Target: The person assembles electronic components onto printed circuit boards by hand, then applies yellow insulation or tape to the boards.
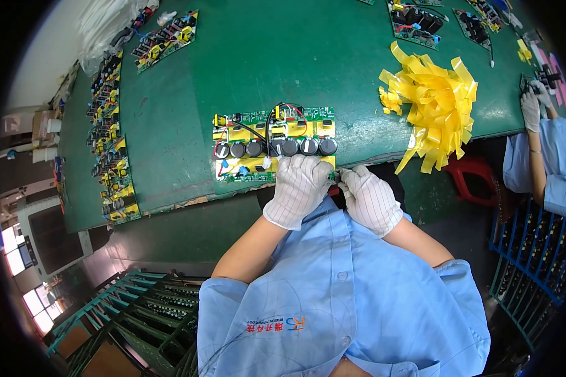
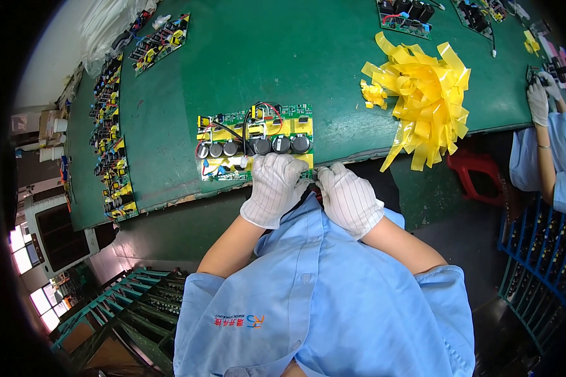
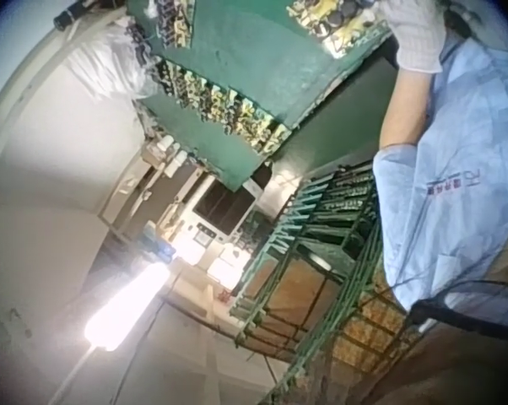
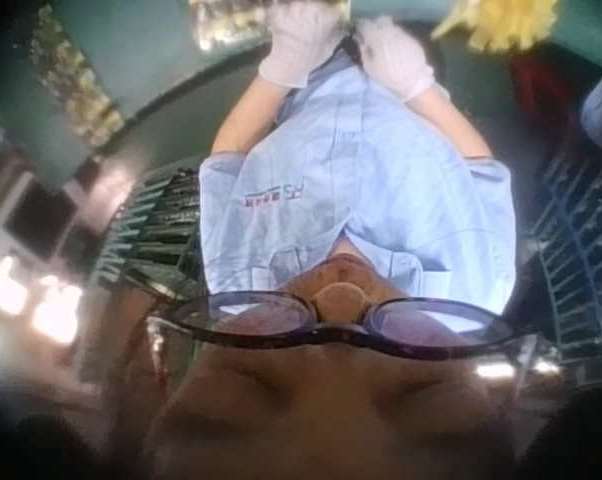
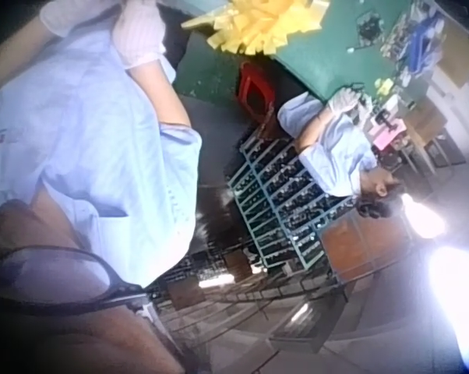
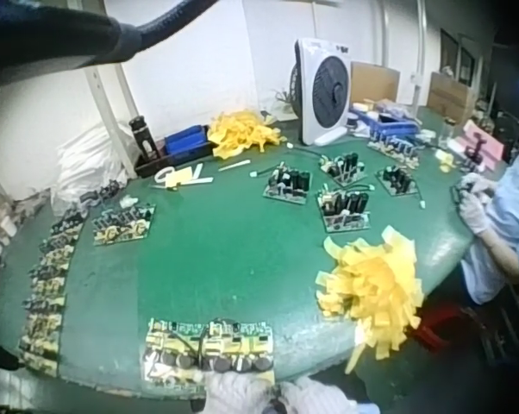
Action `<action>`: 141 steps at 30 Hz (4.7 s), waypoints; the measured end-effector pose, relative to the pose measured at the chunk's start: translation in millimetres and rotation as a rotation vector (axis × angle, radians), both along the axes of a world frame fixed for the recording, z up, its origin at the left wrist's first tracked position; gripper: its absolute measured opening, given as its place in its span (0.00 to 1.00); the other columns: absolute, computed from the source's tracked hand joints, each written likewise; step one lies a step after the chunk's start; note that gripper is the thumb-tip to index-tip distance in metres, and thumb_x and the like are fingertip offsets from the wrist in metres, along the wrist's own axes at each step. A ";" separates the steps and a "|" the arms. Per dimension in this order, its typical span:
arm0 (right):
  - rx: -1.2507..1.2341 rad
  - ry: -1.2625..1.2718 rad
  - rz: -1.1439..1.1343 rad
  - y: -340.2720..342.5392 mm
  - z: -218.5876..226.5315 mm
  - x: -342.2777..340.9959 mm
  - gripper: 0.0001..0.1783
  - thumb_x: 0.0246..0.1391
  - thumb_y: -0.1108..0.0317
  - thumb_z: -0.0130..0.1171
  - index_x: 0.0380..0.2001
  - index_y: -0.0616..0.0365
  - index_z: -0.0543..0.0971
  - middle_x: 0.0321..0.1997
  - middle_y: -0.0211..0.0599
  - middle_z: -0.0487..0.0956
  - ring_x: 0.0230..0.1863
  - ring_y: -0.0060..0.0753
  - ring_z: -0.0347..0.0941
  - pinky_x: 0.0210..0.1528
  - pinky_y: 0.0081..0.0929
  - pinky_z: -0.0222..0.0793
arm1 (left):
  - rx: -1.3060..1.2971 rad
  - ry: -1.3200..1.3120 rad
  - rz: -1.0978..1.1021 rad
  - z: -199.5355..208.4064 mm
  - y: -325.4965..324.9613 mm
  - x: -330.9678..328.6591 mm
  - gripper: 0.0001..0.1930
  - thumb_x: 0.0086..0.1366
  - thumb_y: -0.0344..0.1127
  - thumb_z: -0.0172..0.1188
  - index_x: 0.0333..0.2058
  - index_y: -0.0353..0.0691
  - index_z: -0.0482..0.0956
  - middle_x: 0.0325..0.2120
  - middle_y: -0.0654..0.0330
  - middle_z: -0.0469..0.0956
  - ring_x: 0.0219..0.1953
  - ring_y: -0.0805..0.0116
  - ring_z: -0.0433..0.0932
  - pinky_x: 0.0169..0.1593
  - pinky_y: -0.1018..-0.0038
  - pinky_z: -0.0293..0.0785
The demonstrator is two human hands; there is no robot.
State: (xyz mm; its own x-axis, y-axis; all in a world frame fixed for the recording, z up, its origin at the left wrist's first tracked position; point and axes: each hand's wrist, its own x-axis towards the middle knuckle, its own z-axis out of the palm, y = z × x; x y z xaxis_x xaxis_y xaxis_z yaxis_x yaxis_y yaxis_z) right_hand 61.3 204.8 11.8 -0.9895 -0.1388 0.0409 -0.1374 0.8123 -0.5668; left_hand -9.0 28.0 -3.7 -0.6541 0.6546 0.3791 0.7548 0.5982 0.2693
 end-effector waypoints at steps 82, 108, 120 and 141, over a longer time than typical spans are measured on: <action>0.192 0.103 0.046 4.6 -8.1 -5.8 0.10 0.51 0.69 0.56 0.39 0.56 0.75 0.31 0.38 0.73 0.28 0.42 0.76 0.26 0.37 0.71 | 0.049 0.039 -0.016 0.2 0.5 -1.4 0.21 0.41 0.35 0.71 0.36 0.49 0.74 0.29 0.64 0.73 0.33 0.61 0.73 0.37 0.62 0.65; 0.422 0.037 0.511 29.2 10.1 -43.6 0.20 0.54 0.67 0.52 0.51 0.56 0.73 0.34 0.42 0.75 0.29 0.42 0.79 0.25 0.44 0.74 | 0.236 -0.007 -0.056 8.2 -4.4 2.3 0.21 0.45 0.30 0.70 0.41 0.45 0.75 0.35 0.58 0.73 0.39 0.56 0.73 0.43 0.61 0.67; -0.010 -0.039 0.411 27.7 6.7 -57.1 0.14 0.53 0.74 0.48 0.43 0.58 0.76 0.31 0.56 0.74 0.30 0.58 0.76 0.32 0.48 0.72 | 0.410 -0.030 -0.107 0.8 -7.7 -2.0 0.20 0.45 0.24 0.63 0.41 0.41 0.76 0.33 0.58 0.77 0.35 0.56 0.76 0.40 0.61 0.72; 0.371 -0.065 0.395 -9.1 71.7 -62.1 0.15 0.54 0.72 0.49 0.45 0.60 0.73 0.37 0.56 0.75 0.32 0.53 0.79 0.29 0.45 0.75 | 0.517 0.101 0.115 32.3 -32.9 -5.4 0.18 0.45 0.27 0.62 0.39 0.40 0.79 0.37 0.57 0.80 0.43 0.54 0.78 0.48 0.61 0.72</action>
State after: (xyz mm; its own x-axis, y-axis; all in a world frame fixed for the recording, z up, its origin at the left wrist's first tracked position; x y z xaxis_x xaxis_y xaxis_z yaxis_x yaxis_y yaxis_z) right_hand -0.8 195.7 83.5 -0.8579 -0.4940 -0.1412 -0.4469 0.8530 -0.2696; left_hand -14.3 -4.9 28.6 -0.6543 0.2920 0.6975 0.7294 0.4871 0.4803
